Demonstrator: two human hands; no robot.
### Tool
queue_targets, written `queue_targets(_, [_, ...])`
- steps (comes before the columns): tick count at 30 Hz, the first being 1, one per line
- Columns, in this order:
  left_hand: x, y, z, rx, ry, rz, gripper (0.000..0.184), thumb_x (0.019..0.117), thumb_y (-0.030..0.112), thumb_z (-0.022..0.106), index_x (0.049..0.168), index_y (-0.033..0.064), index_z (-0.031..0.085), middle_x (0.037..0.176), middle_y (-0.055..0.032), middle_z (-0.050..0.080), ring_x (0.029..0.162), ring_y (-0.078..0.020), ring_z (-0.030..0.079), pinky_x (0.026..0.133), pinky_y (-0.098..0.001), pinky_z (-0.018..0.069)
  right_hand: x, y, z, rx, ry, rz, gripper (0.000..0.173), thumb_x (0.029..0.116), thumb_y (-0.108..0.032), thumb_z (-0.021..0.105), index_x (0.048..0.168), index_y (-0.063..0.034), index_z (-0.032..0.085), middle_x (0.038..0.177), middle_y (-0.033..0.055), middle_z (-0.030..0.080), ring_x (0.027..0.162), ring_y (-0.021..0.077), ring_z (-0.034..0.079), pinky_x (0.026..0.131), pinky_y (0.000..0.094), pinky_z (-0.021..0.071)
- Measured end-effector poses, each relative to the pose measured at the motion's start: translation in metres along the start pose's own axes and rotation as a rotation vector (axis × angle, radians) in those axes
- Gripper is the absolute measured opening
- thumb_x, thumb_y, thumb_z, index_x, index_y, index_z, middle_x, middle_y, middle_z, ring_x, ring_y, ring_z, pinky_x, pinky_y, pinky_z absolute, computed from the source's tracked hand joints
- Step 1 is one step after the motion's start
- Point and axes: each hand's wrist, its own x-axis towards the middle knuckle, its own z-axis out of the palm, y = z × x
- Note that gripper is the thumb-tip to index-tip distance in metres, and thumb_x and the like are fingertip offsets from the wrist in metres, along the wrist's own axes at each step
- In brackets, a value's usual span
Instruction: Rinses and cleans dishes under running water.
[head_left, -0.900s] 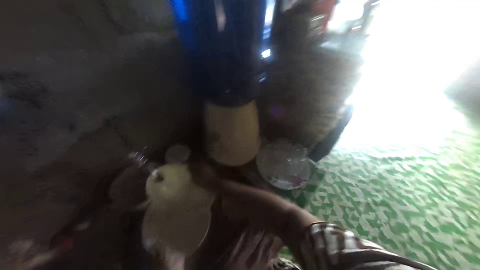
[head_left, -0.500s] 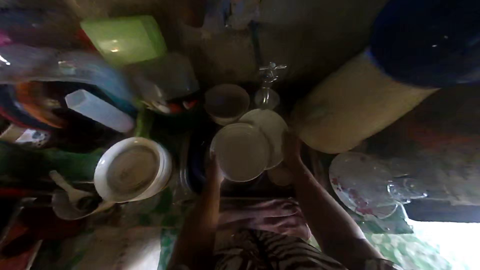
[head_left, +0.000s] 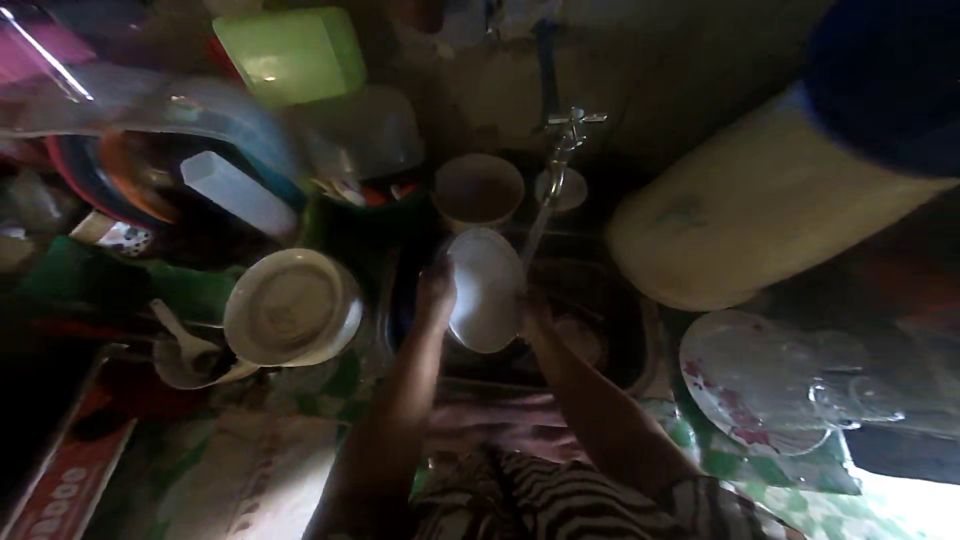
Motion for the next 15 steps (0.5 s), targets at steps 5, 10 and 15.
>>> queue_targets(5, [0.000,-0.018,-0.006,-0.011,0.119,-0.099,0.051,0.1115,0.042,0.039,0.140,0.0041,0.059,0.138,-0.0225,0.060,0.129,-0.0373,0.056,0.107,-0.0590,0.0432,0.008,-0.024,0.000,-0.261,0.009,-0.061,0.046,0.1031,-0.017,0.062,0.145,-0.0013,0.051,0.139,0.0254,0.058,0.127,0.0371,0.058,0.106,0.0520,0.0483])
queue_targets(10, [0.002,-0.063,0.041,-0.336,0.102,-0.350,0.050,0.1097,0.040,0.047,0.136,-0.0015,0.058,0.129,-0.0264,0.062,0.119,-0.0370,0.061,0.101,-0.0545,0.0504,0.008,-0.079,-0.045,-0.553,-0.033,-0.251,0.037,0.1032,-0.012,0.058,0.138,0.0001,0.056,0.129,0.0276,0.063,0.119,0.0428,0.062,0.101,0.0607,0.0489])
queue_targets(15, [-0.008,-0.069,0.104,-0.470,-0.100,-0.497,0.046,0.1092,0.033,0.051,0.138,-0.0025,0.053,0.130,-0.0248,0.059,0.114,-0.0334,0.060,0.096,-0.0509,0.0516,-0.026,-0.135,-0.075,-0.773,0.000,-0.212,0.031,0.1027,-0.014,0.057,0.131,-0.0042,0.061,0.119,0.0233,0.067,0.110,0.0406,0.065,0.093,0.0618,0.0516])
